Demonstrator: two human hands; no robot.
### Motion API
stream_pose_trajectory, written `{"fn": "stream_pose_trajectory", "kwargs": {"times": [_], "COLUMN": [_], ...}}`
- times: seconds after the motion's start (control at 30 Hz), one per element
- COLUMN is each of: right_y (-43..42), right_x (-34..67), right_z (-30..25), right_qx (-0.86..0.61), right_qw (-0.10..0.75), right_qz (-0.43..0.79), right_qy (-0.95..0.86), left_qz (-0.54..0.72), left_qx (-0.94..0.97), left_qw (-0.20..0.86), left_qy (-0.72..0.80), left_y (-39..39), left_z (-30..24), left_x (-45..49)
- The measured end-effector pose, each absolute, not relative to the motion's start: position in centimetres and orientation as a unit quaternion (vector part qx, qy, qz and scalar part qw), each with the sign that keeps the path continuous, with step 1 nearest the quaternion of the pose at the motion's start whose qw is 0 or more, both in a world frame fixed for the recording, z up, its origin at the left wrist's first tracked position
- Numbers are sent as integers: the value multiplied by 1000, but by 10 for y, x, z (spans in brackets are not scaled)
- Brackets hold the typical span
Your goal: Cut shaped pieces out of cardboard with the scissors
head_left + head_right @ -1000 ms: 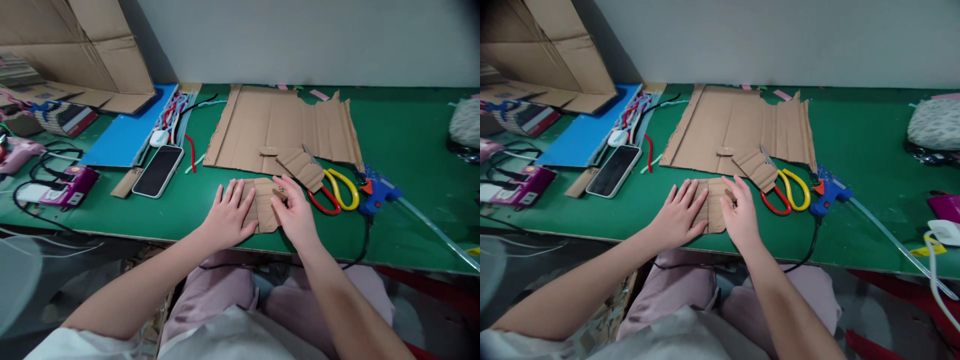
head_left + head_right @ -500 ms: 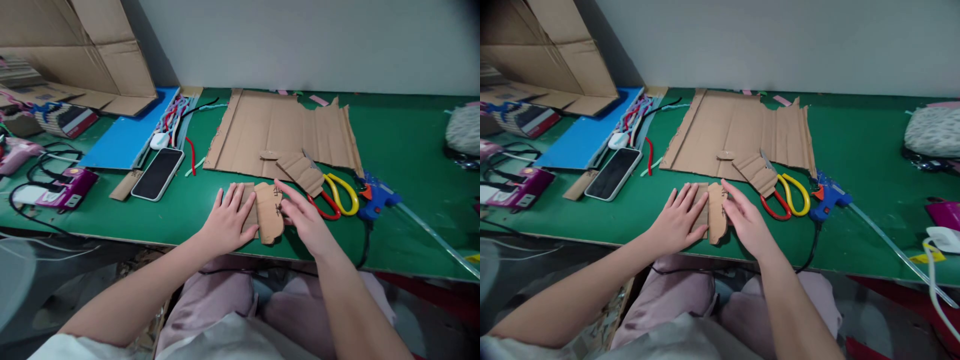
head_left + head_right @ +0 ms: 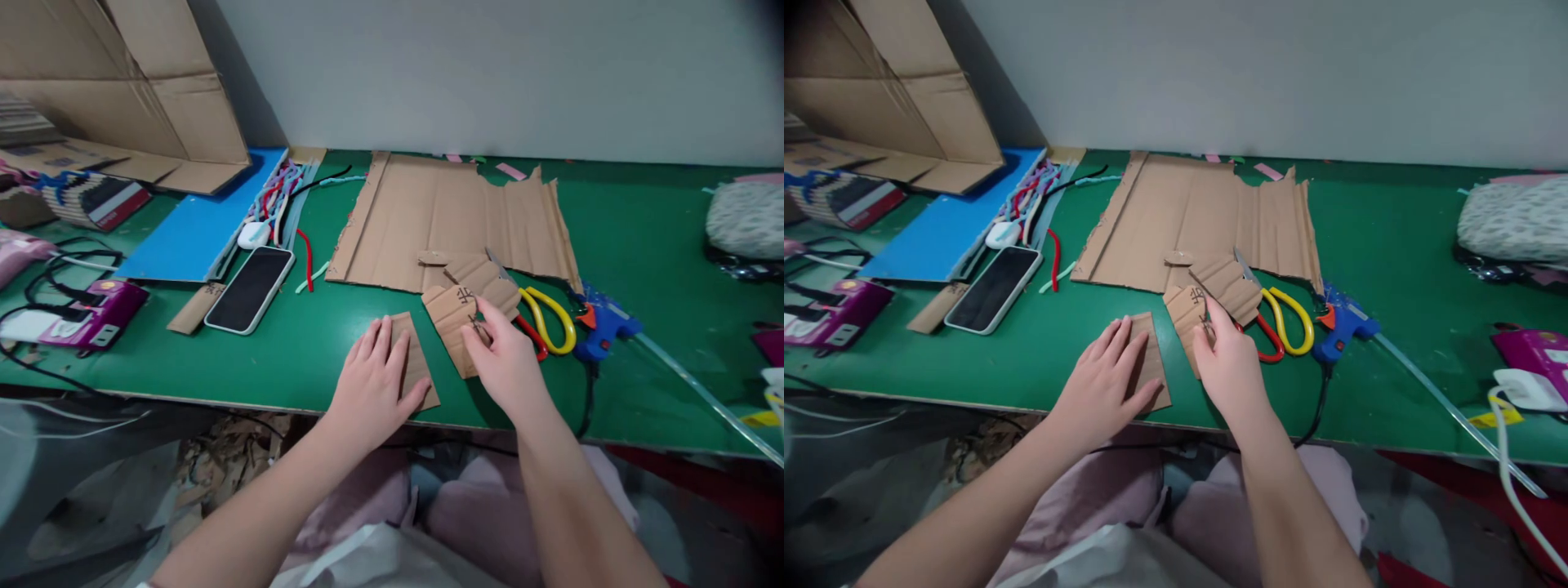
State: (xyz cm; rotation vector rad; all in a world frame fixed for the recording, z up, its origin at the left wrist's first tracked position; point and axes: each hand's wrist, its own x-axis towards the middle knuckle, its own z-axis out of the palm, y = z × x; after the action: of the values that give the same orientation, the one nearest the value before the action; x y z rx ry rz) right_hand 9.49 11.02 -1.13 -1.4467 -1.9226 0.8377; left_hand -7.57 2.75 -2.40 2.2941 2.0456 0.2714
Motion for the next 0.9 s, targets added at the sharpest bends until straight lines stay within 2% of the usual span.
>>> {"fn": "stream_pose_trajectory", "kwargs": {"times": [0.17,0.27,0.37,0.47,0.7,0.9], "right_y": [109,106,106,108,110,112], "right_x": [94,93,91,88,78,81], "right_z": [-6,1,5,5,10,11], "right_qx": [-554,-543,-506,-497,-488,-483], "right_qw": [237,178,167,176,106,107], "right_qz": [240,193,177,180,232,222], "right_qy": [-761,-798,-827,-830,-834,-840], "left_qz": [40,64,105,126,145,149], "left_qx": [765,750,756,766,765,766], "left_qw": [15,-8,-14,-5,-3,-1], "left_qy": [643,658,646,631,627,626], "left_y": [19,20,22,23,24,23], "left_z": [-15,-24,-35,-40,-39,-41], "left_x": [-79,-71,-63,-61,-61,-60]}}
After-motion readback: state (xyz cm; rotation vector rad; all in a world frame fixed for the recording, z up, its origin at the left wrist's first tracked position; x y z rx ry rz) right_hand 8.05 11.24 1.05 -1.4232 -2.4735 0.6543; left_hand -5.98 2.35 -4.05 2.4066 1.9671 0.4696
